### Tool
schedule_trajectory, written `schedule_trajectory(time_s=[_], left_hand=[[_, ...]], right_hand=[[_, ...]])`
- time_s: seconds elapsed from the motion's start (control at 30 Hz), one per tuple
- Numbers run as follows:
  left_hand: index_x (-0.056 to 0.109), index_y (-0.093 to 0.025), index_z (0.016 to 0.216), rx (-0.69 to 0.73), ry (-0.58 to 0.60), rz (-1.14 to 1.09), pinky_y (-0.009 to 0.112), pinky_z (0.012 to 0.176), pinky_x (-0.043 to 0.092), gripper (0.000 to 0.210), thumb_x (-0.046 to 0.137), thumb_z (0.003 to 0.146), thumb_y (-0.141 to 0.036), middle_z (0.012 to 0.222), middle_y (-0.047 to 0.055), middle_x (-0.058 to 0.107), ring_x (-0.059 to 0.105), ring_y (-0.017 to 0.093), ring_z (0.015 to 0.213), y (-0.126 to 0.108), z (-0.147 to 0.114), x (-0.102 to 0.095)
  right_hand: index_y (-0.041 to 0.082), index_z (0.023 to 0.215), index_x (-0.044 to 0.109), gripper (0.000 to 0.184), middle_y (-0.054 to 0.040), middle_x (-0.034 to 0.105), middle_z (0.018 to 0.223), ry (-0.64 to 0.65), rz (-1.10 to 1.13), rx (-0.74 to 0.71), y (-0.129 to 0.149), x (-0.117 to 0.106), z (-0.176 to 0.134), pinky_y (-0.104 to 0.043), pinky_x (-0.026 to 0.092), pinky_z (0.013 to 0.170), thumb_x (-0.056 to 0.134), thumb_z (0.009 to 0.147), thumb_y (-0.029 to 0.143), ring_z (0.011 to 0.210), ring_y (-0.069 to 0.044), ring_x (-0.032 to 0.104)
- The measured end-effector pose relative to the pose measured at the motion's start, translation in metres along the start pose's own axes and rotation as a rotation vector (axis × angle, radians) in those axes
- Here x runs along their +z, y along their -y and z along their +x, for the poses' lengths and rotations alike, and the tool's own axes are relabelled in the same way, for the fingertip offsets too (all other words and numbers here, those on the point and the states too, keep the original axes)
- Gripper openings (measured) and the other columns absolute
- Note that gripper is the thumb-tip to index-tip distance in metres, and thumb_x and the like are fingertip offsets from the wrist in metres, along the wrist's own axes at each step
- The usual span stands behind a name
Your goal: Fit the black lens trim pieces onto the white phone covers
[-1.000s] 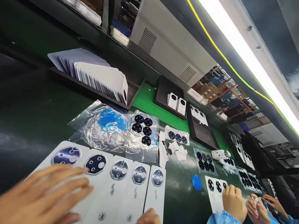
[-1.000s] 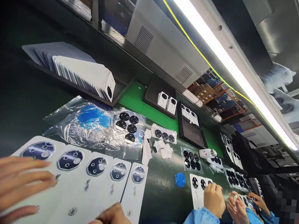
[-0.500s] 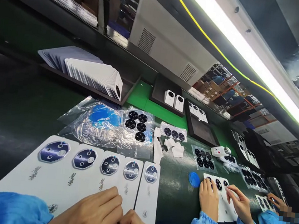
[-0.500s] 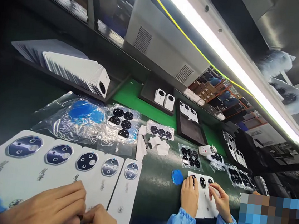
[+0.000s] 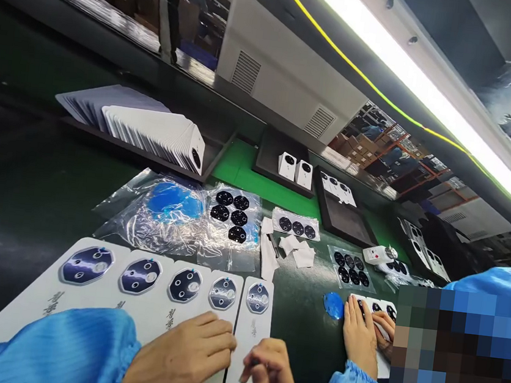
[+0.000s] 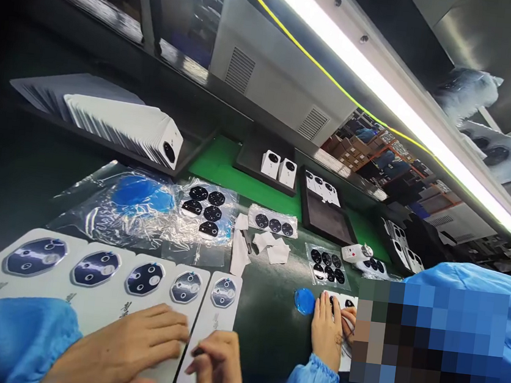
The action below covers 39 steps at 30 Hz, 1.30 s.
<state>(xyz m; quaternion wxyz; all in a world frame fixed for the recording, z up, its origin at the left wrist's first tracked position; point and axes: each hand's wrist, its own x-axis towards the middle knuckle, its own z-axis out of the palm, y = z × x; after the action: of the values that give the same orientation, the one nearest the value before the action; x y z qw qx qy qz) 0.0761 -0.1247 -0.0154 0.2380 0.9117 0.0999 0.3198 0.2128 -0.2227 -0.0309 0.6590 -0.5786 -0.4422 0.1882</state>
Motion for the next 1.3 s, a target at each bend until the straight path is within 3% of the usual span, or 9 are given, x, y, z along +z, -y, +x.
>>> schedule_trajectory(time_s=[0.1, 0.17, 0.37, 0.5, 0.63, 0.77, 0.9, 1.13, 1.3], left_hand=[[0.058, -0.010, 0.119, 0.206, 0.136, 0.251, 0.034, 0.101, 0.038, 0.059, 0.040, 0.093, -0.059, 0.126, 0.010, 0.065, 0.056, 0.020, 0.120, 0.015, 0.000, 0.005], [0.053, -0.008, 0.128, 0.245, 0.198, 0.289, 0.034, 0.107, 0.034, 0.064, 0.048, 0.090, -0.059, 0.133, 0.010, 0.060, 0.052, 0.020, 0.126, 0.022, -0.001, 0.007], [0.053, -0.010, 0.130, 0.219, 0.272, 0.286, 0.040, 0.110, 0.032, 0.064, 0.050, 0.089, -0.059, 0.132, 0.011, 0.061, 0.055, 0.021, 0.123, 0.030, -0.003, 0.009], [0.062, -0.011, 0.112, 0.215, 0.168, 0.337, 0.039, 0.105, 0.036, 0.051, 0.059, 0.086, -0.055, 0.114, 0.008, 0.071, 0.062, 0.021, 0.109, 0.029, 0.005, 0.016], [0.064, -0.009, 0.096, 0.224, 0.076, 0.380, 0.034, 0.085, 0.045, 0.028, 0.073, 0.082, -0.031, 0.092, 0.004, 0.072, 0.063, 0.019, 0.084, 0.031, 0.022, 0.021], [0.064, -0.009, 0.095, 0.242, -0.040, 0.389, 0.034, 0.083, 0.042, 0.013, 0.057, 0.091, -0.019, 0.095, 0.006, 0.072, 0.061, 0.019, 0.085, 0.035, 0.030, 0.023], [0.064, -0.011, 0.093, 0.231, -0.093, 0.385, 0.036, 0.086, 0.038, 0.030, 0.035, 0.099, -0.012, 0.095, 0.005, 0.072, 0.059, 0.017, 0.088, 0.038, 0.027, 0.024], [0.064, -0.013, 0.094, 0.203, -0.100, 0.395, 0.035, 0.090, 0.035, 0.031, 0.034, 0.100, -0.013, 0.104, 0.004, 0.071, 0.057, 0.017, 0.098, 0.042, 0.025, 0.032], [0.065, -0.014, 0.091, 0.241, -0.051, 0.444, 0.035, 0.089, 0.036, 0.033, 0.033, 0.099, -0.010, 0.104, 0.005, 0.071, 0.057, 0.016, 0.099, 0.042, 0.027, 0.030]], right_hand=[[0.027, 0.084, 0.074, 0.013, -0.0017, 0.062, 0.082, -0.118, -0.042, 0.117, -0.003, -0.015, 0.010, -0.022, 0.049, 0.051, 0.070, 0.081, 0.039, 0.058, -0.011, 0.057], [0.025, 0.079, 0.073, 0.017, -0.0019, 0.063, 0.082, -0.148, -0.081, 0.183, -0.005, -0.024, 0.016, -0.022, 0.051, 0.053, 0.075, 0.076, 0.041, 0.062, -0.012, 0.059], [0.023, 0.089, 0.072, 0.026, -0.0016, 0.066, 0.072, -0.006, -0.177, 0.262, -0.006, -0.040, 0.033, -0.025, 0.054, 0.057, 0.077, 0.072, 0.042, 0.061, -0.015, 0.061], [0.021, 0.072, 0.072, 0.027, -0.0008, 0.063, 0.061, 0.027, -0.273, 0.259, -0.004, -0.027, 0.046, -0.023, 0.051, 0.050, 0.070, 0.075, 0.047, 0.052, -0.013, 0.056], [0.022, 0.071, 0.072, 0.024, -0.0014, 0.064, 0.065, 0.017, -0.324, 0.219, -0.010, -0.015, 0.054, -0.023, 0.051, 0.053, 0.068, 0.076, 0.045, 0.056, -0.014, 0.057], [0.023, 0.079, 0.073, 0.017, -0.0018, 0.067, 0.071, 0.023, -0.294, 0.237, -0.018, -0.016, 0.054, -0.023, 0.054, 0.056, 0.067, 0.076, 0.038, 0.058, -0.014, 0.059], [0.022, 0.081, 0.073, 0.013, -0.0013, 0.067, 0.073, 0.023, -0.314, 0.203, -0.022, -0.018, 0.053, -0.021, 0.053, 0.056, 0.065, 0.078, 0.032, 0.059, -0.013, 0.061], [0.020, 0.092, 0.069, 0.015, -0.0007, 0.068, 0.072, -0.006, -0.327, 0.204, -0.026, -0.018, 0.054, -0.019, 0.054, 0.053, 0.064, 0.079, 0.026, 0.058, -0.014, 0.065], [0.022, 0.080, 0.068, 0.009, 0.0013, 0.065, 0.070, 0.045, -0.403, 0.086, -0.024, -0.018, 0.057, -0.016, 0.051, 0.053, 0.060, 0.083, 0.020, 0.060, -0.011, 0.063]])
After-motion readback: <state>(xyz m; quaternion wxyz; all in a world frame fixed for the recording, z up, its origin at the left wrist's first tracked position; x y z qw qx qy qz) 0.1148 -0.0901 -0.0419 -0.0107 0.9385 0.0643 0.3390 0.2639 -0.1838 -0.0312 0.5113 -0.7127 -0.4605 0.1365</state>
